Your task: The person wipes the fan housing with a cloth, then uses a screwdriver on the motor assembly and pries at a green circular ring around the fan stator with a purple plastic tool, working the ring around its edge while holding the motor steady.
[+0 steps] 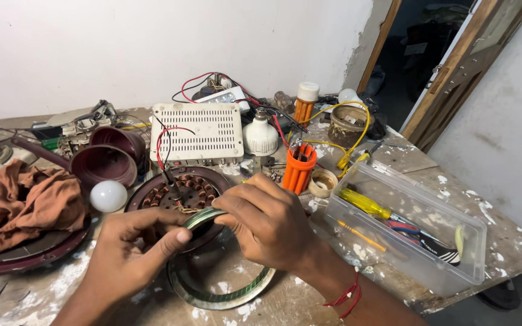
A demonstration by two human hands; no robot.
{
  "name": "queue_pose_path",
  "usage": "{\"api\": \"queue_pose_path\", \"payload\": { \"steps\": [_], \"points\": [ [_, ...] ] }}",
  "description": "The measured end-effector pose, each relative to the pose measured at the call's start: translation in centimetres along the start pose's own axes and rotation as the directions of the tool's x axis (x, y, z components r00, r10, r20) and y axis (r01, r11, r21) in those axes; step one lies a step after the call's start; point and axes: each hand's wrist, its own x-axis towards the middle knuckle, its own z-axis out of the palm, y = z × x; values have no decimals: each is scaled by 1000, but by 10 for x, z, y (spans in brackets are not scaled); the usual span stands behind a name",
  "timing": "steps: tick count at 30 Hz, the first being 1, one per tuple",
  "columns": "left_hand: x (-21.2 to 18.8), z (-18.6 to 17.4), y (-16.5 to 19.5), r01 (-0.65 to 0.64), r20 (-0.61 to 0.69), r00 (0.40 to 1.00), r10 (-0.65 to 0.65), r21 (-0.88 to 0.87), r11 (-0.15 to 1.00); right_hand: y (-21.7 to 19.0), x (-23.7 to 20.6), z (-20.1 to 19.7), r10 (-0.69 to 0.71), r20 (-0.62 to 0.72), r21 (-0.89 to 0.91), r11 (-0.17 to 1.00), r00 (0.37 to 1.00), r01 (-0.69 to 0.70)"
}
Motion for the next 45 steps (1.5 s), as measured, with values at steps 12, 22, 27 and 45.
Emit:
{"api": "queue_pose_path", "payload": {
  "steps": [12,22,27,45],
  "points": [
    [0,-11,5,-88,-166,979,117,172,981,31,-4,14,496,-79,167,862,865,-479],
    [11,-24,-9,88,-125,991,-51,310,947,80,-17,7,788,276,-143,600,551,-787],
    [12,-23,-13,64,-117,993,-24,346,936,84,-24,10,723,283,-196,687,630,-699],
    [10,-24,-11,60,-102,995,-23,383,922,76,-28,29,739,310,-492,663,598,-564]
  ]
}}
